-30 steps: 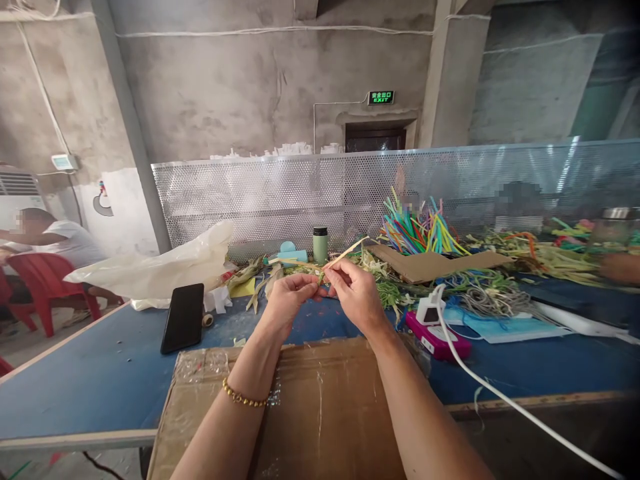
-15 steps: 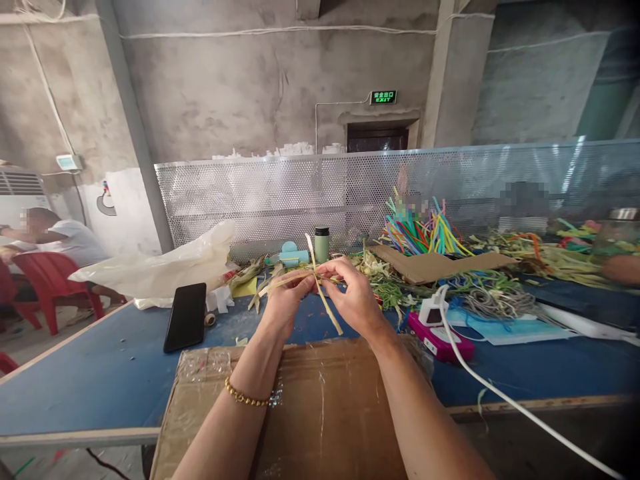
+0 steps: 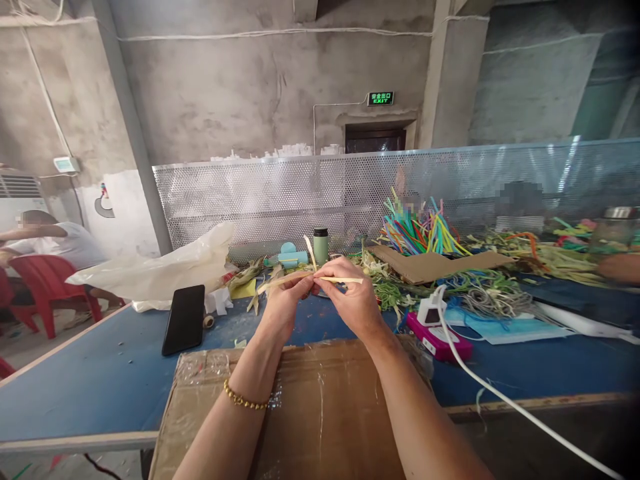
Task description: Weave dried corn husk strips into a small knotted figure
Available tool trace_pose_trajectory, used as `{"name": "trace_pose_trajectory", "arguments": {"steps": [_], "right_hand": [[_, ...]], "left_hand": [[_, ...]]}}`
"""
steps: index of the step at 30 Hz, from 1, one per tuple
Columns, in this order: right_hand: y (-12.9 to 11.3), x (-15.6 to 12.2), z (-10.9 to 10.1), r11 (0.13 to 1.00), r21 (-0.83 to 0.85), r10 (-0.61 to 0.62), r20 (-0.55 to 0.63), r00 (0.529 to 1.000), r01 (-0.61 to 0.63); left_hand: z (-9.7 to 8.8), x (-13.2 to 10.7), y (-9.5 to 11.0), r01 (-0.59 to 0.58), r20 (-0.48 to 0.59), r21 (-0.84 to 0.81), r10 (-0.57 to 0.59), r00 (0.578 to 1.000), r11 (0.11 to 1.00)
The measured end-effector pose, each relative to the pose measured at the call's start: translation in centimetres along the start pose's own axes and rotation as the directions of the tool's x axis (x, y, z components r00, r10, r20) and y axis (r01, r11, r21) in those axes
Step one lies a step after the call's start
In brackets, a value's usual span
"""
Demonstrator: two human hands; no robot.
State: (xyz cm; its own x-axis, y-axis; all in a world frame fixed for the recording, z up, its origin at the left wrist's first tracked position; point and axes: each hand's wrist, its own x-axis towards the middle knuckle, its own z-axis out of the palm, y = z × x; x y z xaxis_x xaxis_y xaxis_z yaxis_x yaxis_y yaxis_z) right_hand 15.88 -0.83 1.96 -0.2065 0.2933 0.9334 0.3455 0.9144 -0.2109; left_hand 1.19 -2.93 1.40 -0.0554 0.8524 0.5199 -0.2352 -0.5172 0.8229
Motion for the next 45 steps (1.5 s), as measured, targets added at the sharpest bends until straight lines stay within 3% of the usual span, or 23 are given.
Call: {"name": "trace_pose_trajectory", "arguments": {"steps": [9, 15, 22, 36, 39, 45], "right_hand": [[0.04, -0.13, 0.03, 1.000, 0.007, -0.008, 0.018, 1.000, 0.008], [0.04, -0.17, 0.04, 0.999, -0.022, -0.044, 0.014, 0.999, 0.044], [-0.42, -0.18, 0.01, 0.990, -0.102, -0.085, 0.091, 0.992, 0.094], [-0.20, 0.06, -0.59, 0.972, -0.143, -0.161, 0.160, 0.974, 0.184], [-0.32, 0.03, -0.59, 0.982, -0.125, -0.127, 0.131, 0.983, 0.143], [-0.30, -0.08, -0.57, 0.988, 0.078, 0.127, 0.047, 0.991, -0.130]], "left_hand": [[-0.35, 0.32, -0.79, 0.081, 0.002, -0.072, -0.081, 0.997, 0.994], [-0.45, 0.53, -1.01, 0.024, -0.053, -0.046, -0.026, 0.998, 0.999], [-0.47, 0.50, -0.76, -0.030, -0.095, 0.033, 0.033, 0.995, 0.999], [-0.13, 0.34, -0.46, -0.007, -0.101, 0.092, 0.016, 0.995, 0.996], [-0.05, 0.24, -0.40, 0.002, -0.063, 0.113, 0.005, 0.998, 0.994], [0.30, -0.09, -0.18, -0.037, 0.006, 0.144, 0.037, 0.999, 0.989]]}}
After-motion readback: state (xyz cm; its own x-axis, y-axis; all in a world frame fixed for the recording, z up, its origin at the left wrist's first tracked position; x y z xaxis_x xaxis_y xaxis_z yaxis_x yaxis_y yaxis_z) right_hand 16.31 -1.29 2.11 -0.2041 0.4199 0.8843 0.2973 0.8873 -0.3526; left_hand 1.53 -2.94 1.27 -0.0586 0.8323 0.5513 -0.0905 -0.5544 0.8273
